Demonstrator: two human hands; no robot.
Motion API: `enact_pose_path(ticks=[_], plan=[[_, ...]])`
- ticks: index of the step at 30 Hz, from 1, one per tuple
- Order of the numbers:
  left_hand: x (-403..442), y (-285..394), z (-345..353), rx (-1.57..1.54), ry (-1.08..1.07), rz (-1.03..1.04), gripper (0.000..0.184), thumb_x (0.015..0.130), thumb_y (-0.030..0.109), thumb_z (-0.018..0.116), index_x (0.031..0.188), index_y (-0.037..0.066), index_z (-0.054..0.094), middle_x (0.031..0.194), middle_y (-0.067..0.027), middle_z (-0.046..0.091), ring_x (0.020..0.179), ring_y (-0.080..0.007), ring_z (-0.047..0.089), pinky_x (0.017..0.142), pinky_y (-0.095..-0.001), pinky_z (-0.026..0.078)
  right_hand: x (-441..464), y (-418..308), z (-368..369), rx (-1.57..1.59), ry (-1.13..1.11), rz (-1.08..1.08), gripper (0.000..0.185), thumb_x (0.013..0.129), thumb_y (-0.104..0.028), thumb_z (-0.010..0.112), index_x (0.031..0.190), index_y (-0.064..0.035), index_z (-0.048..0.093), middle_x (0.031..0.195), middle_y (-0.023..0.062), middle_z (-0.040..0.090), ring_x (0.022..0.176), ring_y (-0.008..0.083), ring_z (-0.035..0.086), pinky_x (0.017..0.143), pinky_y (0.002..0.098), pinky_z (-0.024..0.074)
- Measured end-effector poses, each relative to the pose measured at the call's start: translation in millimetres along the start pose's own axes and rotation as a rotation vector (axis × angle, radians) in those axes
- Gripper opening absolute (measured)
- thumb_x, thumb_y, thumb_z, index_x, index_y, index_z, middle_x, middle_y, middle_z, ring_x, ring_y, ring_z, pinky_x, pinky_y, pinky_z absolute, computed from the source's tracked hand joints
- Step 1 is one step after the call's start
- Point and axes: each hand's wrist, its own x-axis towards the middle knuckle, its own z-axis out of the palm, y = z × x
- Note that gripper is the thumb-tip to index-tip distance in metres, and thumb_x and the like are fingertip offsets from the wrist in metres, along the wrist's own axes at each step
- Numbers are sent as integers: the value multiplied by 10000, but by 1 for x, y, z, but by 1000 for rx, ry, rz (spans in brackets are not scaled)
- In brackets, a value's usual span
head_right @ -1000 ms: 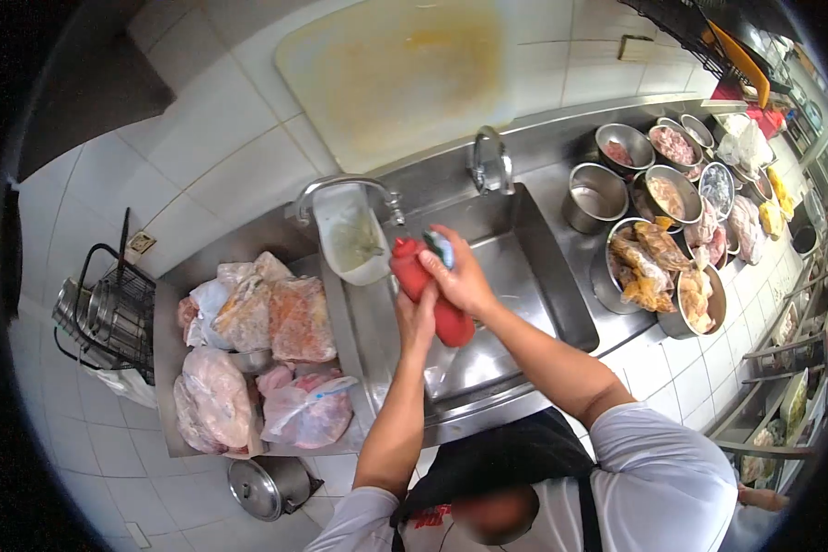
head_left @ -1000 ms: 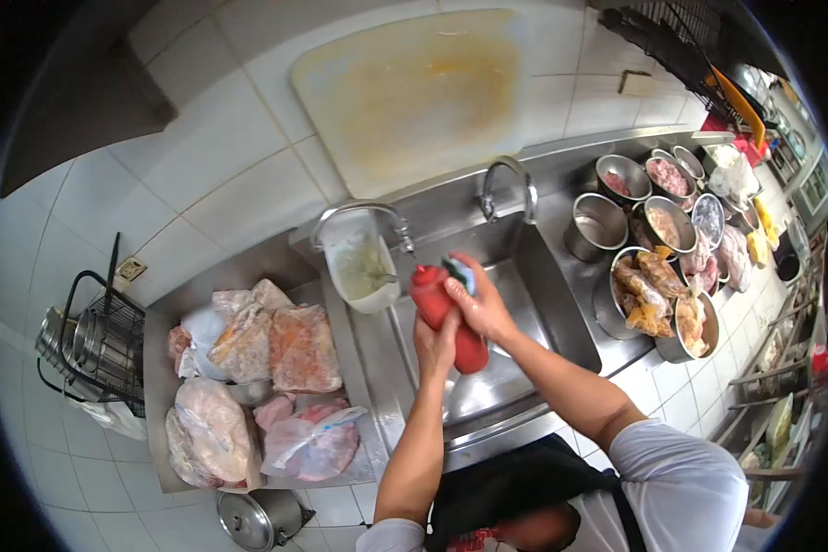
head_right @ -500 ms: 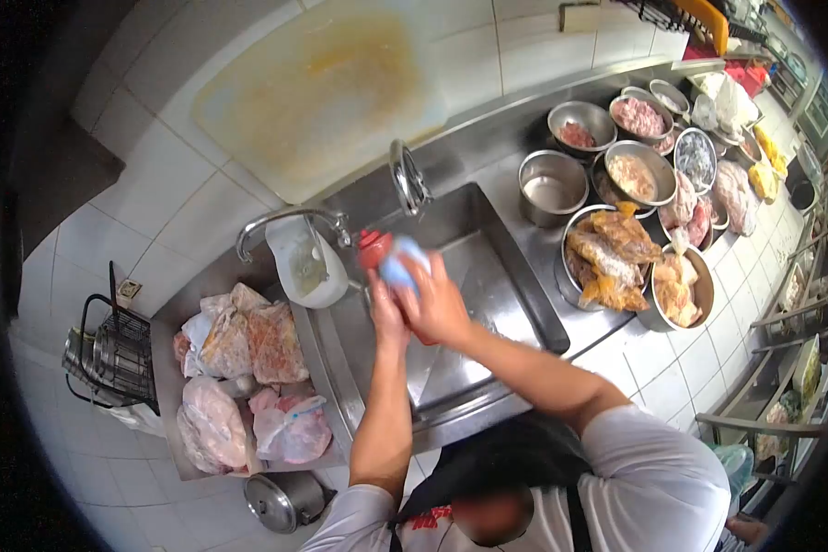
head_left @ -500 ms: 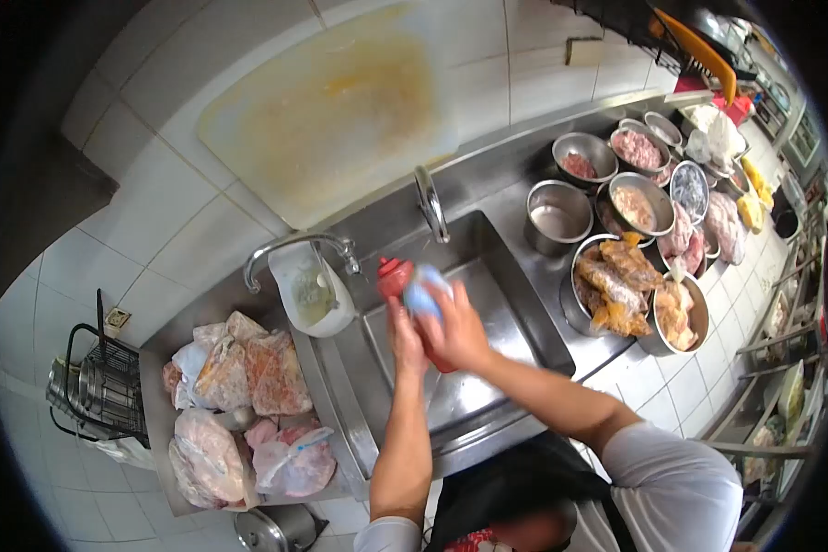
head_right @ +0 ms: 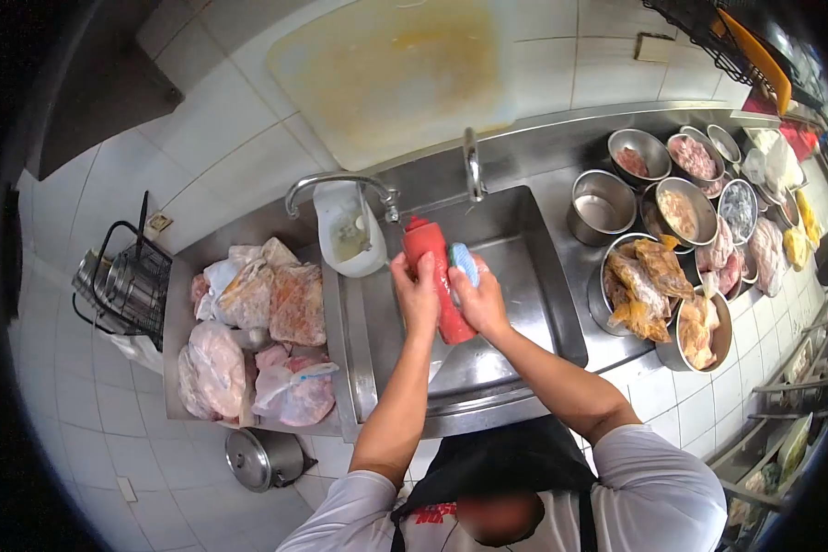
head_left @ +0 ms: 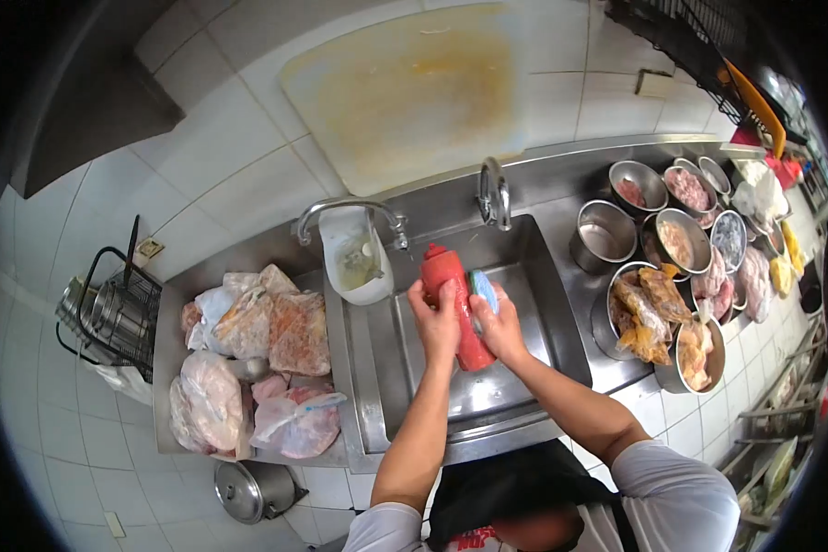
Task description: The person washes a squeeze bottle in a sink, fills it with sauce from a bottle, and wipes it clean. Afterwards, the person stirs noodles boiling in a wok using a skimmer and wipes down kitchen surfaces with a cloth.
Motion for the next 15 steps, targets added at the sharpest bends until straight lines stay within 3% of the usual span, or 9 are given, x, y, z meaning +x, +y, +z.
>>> enact_pose_path(ticks=[2,3,4,5,8,9,12,13,15], plan=[[-7,4,2,310,65,-13,655,935,508,562,1345,15,428,1286,-164,563,1147,-257,565,971,-388,435,-6,-3,5,-340,31,-278,467,898,-205,603,1318,-20,517,1303,220,564,1189,313,569,976,375,459],[-7,32,-8,193,-56,-234,637,942,497,554,1337,8,452,1279,-167,570,1152,-260,563,958,-368,446,-9,-1,8,-429,15,-442,481,885,-177,600,1328,-11,511,1313,229,555,1203,304,560,1001,386,444],[0,-8,-12,-239,-174,-329,615,959,494,529,1321,-1,478,1285,-145,574,1143,-253,573,951,-385,456,-10,-1,11,-519,-1,-608,497,872,-149,597,1337,-3,505,1322,238,546,1217,295,551,1027,397,429],[1,-18,-13,-406,-213,-357,564,978,483,505,1322,36,488,1266,-126,572,1130,-227,568,950,-373,451,-2,-14,14,-522,-26,-699,521,869,-151,579,1359,1,489,1318,245,562,1250,317,535,1038,392,410],[-3,12,-21,-646,-213,-414,527,1005,476,461,1331,65,493,1241,-90,569,1112,-196,557,942,-353,447,20,-25,23,-143,29,-279,488,917,-253,551,1347,-25,514,1244,238,610,1157,342,590,961,384,450],[3,27,-20,-695,-195,-409,532,1008,479,451,1336,61,490,1239,-82,568,1109,-194,554,938,-349,447,20,-24,22,18,32,-143,469,951,-297,513,1309,4,534,1166,166,649,1089,263,603,948,355,449],[14,22,-21,-279,-103,-39,533,1014,452,448,1356,43,472,1255,-89,563,1135,-208,547,950,-369,442,8,15,20,246,-54,-3,468,967,-324,503,1287,15,540,1094,101,653,1040,191,577,936,331,445],[15,24,-22,-166,-53,55,522,1022,413,450,1355,12,474,1215,-121,600,1059,-211,597,941,-374,455,1,21,18,149,-21,-50,441,945,-255,538,1290,19,532,1189,151,629,1114,247,585,966,346,439],[4,28,-21,158,18,94,515,1024,412,446,1329,-1,496,1205,-138,612,1068,-230,599,944,-371,450,-12,8,27,-100,79,-292,452,911,-198,567,1309,11,521,1271,191,584,1181,307,562,1000,369,426]])
